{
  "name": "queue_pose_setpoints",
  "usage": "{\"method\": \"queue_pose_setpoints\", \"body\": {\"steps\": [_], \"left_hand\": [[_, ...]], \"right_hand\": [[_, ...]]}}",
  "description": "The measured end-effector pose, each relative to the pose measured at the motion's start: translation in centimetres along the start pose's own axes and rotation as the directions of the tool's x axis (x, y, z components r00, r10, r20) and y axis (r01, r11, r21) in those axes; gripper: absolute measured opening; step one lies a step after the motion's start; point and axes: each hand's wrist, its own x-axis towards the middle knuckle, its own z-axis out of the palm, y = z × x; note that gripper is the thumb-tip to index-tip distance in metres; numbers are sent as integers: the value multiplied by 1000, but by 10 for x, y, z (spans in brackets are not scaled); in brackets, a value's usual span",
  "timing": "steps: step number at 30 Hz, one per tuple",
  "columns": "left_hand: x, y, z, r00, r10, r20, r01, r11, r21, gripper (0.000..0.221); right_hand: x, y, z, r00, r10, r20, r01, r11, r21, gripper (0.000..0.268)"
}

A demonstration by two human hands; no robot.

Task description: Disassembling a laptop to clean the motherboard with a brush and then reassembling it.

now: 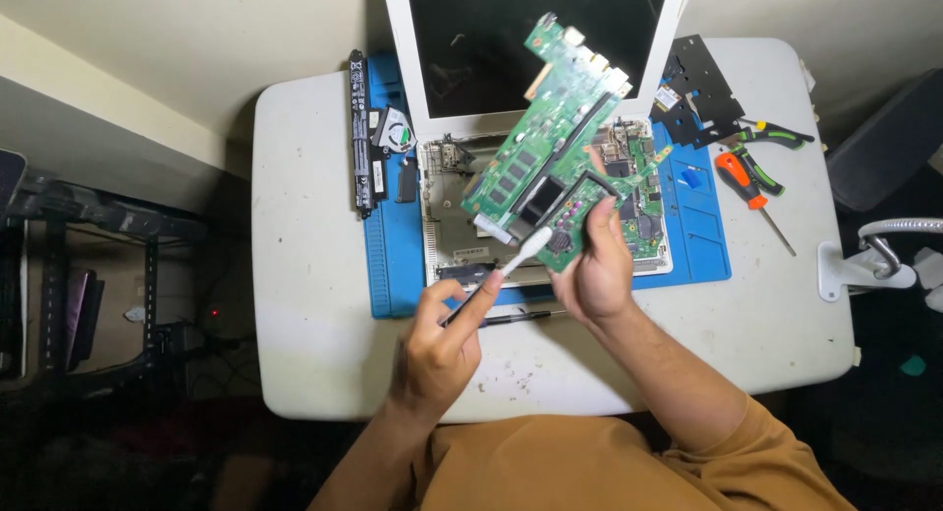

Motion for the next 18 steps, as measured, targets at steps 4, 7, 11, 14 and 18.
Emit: {"method": "queue_pose_setpoints", "body": {"steps": [4,7,11,14,18], "left_hand": [[25,-6,-12,999,17,-39,-16,1000,27,45],[33,-7,-17,999,37,-26,-39,997,-64,43],[31,-17,-18,999,21,-40,-24,996,-84,44],[44,-23,-20,998,-3,-59,2,1000,-12,45],[43,-23,-18,998,4,-63,-5,1000,-7,44]], "right_hand": [[-12,10,-14,999,51,-9,-51,999,17,39],[-1,8,-24,1000,9,-4,-9,1000,-30,41],[-9,0,-10,999,23,-26,-23,999,-27,40],[-21,25,-31,995,76,-71,-80,996,-46,40],[-26,19,-8,989,123,-82,-127,990,-55,40]]}}
